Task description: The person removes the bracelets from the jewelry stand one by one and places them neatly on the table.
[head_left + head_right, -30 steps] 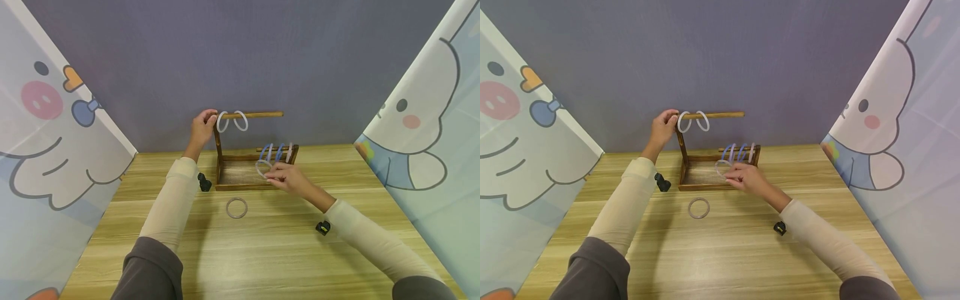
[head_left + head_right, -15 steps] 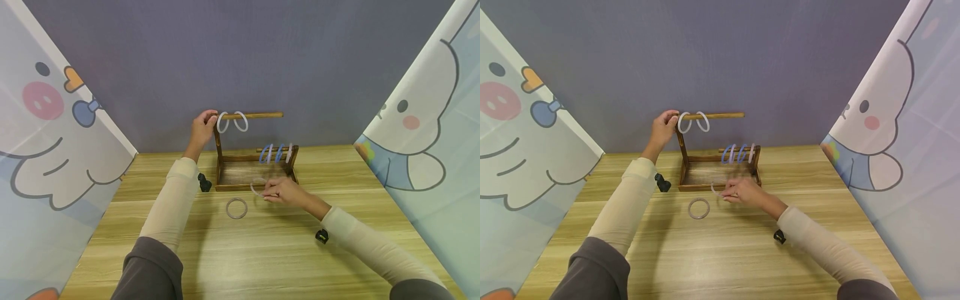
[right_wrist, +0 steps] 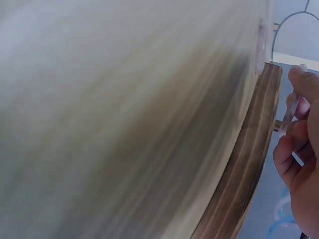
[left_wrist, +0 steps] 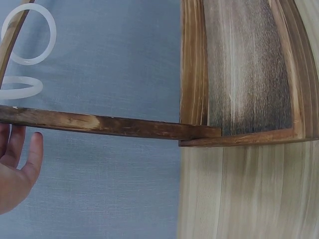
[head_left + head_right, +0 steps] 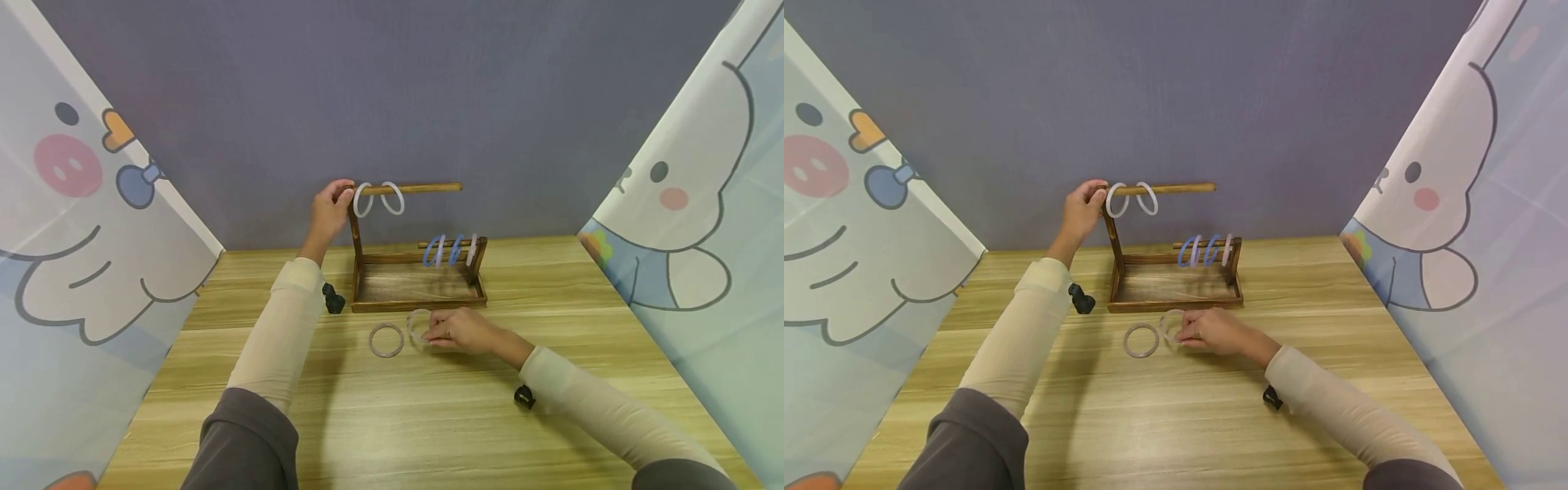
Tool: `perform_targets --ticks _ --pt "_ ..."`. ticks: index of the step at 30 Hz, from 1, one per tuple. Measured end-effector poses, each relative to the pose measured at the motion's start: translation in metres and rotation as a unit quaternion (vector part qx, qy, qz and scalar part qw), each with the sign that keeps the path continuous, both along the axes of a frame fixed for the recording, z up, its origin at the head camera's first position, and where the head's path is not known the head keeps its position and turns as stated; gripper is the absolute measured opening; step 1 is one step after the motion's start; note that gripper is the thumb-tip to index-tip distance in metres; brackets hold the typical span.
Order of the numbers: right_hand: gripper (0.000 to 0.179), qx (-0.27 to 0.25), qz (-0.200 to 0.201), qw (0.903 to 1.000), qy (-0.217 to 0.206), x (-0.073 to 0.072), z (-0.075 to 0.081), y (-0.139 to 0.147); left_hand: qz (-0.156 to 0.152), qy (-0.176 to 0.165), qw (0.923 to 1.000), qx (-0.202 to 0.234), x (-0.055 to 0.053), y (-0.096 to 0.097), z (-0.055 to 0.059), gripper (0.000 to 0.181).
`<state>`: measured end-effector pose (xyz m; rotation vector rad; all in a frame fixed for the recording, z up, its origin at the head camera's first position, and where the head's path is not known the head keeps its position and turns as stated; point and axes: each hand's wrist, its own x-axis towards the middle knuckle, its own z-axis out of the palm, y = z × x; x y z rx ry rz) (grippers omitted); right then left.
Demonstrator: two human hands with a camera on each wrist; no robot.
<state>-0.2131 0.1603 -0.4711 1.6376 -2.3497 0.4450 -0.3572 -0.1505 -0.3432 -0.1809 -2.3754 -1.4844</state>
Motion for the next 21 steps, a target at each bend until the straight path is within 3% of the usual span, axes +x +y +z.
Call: perform_targets --ticks 21 --pt "0.012 0.065 -0.019 0.997 -0.039 0.006 -0.012 -0.001 -0.002 -0.004 1.0 -0.006 0.002 0.0 0.001 0.03"
